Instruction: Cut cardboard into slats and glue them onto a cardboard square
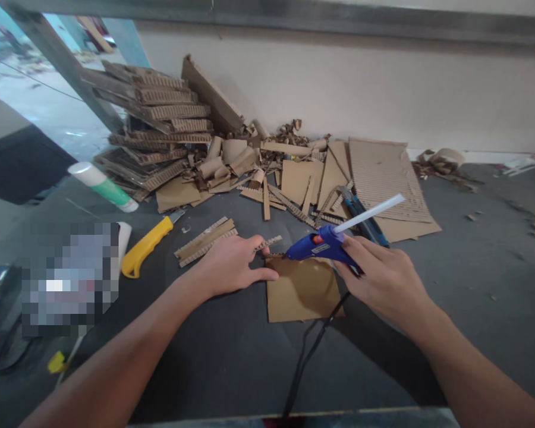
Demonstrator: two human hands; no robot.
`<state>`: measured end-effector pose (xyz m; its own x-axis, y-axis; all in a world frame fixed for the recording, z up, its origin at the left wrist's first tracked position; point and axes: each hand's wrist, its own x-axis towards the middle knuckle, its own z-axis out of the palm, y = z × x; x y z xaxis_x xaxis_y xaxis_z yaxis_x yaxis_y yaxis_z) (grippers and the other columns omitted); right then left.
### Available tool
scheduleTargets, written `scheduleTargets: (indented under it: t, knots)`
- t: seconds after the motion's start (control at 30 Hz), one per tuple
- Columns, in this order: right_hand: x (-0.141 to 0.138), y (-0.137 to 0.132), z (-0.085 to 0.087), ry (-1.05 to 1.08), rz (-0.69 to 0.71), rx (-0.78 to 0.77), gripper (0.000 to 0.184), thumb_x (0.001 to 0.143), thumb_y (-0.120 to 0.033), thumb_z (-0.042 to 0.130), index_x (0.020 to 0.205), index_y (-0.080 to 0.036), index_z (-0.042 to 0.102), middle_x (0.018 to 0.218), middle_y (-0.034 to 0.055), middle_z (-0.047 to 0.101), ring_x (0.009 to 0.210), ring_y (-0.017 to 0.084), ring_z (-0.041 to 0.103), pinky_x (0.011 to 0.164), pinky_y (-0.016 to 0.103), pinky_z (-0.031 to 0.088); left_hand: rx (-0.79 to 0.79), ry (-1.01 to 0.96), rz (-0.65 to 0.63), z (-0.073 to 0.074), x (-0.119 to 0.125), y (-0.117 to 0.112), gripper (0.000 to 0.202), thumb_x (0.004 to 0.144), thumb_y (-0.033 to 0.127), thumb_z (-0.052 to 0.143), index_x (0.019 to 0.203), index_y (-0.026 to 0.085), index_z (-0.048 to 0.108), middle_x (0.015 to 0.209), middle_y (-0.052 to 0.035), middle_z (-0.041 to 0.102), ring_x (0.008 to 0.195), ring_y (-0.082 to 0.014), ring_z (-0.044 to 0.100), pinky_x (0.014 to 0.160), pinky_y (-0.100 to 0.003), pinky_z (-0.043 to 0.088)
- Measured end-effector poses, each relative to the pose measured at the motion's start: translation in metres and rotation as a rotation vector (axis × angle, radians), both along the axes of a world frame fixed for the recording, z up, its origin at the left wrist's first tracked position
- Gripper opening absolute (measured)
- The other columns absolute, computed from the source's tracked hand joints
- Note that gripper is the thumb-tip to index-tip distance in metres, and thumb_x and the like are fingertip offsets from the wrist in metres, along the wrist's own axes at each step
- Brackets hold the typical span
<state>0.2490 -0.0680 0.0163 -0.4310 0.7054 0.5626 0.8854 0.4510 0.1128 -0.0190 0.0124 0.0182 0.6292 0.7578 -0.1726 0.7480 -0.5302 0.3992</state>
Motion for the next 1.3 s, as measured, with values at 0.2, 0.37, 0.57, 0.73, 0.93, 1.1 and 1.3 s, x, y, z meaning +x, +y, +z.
scheduleTargets:
  t: [0.2, 0.37, 0.57, 0.73, 0.93, 1.1, 1.3]
  knots:
    - [0.006, 0.001, 0.004, -0.008, -0.002, 0.002, 0.023, 0.095, -0.019, 0.049, 0.114, -0.013, 0.062, 0.086, 0.0078, 0.074, 0.062, 0.016, 0.068, 0.052, 0.027, 0.046, -0.005, 0.042, -0.006, 0.002, 0.0, 0.0, 0.048, 0.081, 0.064, 0.065, 0.1, 0.02, 0.063, 0.056, 0.0026, 0.053, 0.056, -0.0213, 0.056, 0.054, -0.029, 0.032]
    - [0.012, 0.002, 0.005, -0.022, -0.046, 0.008, 0.022, 0.094, -0.023, 0.051, 0.109, -0.014, 0.064, 0.08, 0.0065, 0.073, 0.059, 0.017, 0.067, 0.049, 0.029, 0.042, -0.004, 0.036, 0.005, 0.003, 0.001, 0.0, 0.049, 0.08, 0.065, 0.066, 0.1, 0.02, 0.063, 0.062, 0.0011, 0.057, 0.06, -0.0214, 0.058, 0.054, -0.029, 0.032]
    - [0.013, 0.002, 0.006, -0.042, -0.076, 0.059, 0.022, 0.093, -0.033, 0.059, 0.104, -0.015, 0.064, 0.077, 0.0052, 0.072, 0.063, 0.018, 0.069, 0.049, 0.029, 0.039, 0.011, 0.058, -0.003, 0.003, 0.0, -0.001, 0.05, 0.081, 0.066, 0.065, 0.101, 0.02, 0.063, 0.062, 0.0009, 0.058, 0.059, -0.0212, 0.058, 0.056, -0.029, 0.033]
    - [0.013, 0.002, 0.008, -0.085, -0.093, 0.08, 0.027, 0.092, -0.038, 0.062, 0.103, -0.013, 0.064, 0.078, 0.006, 0.072, 0.063, 0.018, 0.068, 0.05, 0.03, 0.038, -0.007, 0.051, -0.016, 0.004, 0.0, 0.0, 0.052, 0.082, 0.067, 0.063, 0.102, 0.019, 0.063, 0.059, 0.0022, 0.054, 0.058, -0.0204, 0.056, 0.057, -0.029, 0.033]
    - [0.018, 0.0, 0.01, -0.108, -0.08, 0.076, 0.02, 0.094, -0.025, 0.055, 0.106, -0.011, 0.064, 0.087, 0.0066, 0.075, 0.066, 0.015, 0.069, 0.051, 0.027, 0.038, -0.038, 0.058, 0.004, 0.003, 0.0, 0.0, 0.055, 0.08, 0.068, 0.063, 0.104, 0.019, 0.063, 0.062, 0.0015, 0.055, 0.062, -0.0206, 0.057, 0.058, -0.028, 0.032]
    - [0.02, -0.001, 0.013, -0.137, -0.079, 0.072, 0.02, 0.095, -0.02, 0.052, 0.107, -0.011, 0.064, 0.088, 0.0077, 0.075, 0.062, 0.015, 0.067, 0.05, 0.028, 0.037, -0.035, 0.068, 0.012, 0.003, 0.001, 0.0, 0.055, 0.08, 0.07, 0.062, 0.103, 0.019, 0.062, 0.06, 0.0022, 0.053, 0.062, -0.0207, 0.056, 0.058, -0.028, 0.031]
    - [0.022, -0.003, 0.017, -0.167, -0.08, 0.06, 0.021, 0.097, -0.02, 0.048, 0.108, -0.011, 0.064, 0.089, 0.0077, 0.075, 0.069, 0.015, 0.069, 0.052, 0.027, 0.039, -0.041, 0.071, 0.0, 0.006, 0.0, 0.0, 0.054, 0.081, 0.069, 0.062, 0.102, 0.019, 0.062, 0.058, 0.003, 0.05, 0.06, -0.0201, 0.054, 0.058, -0.028, 0.031]
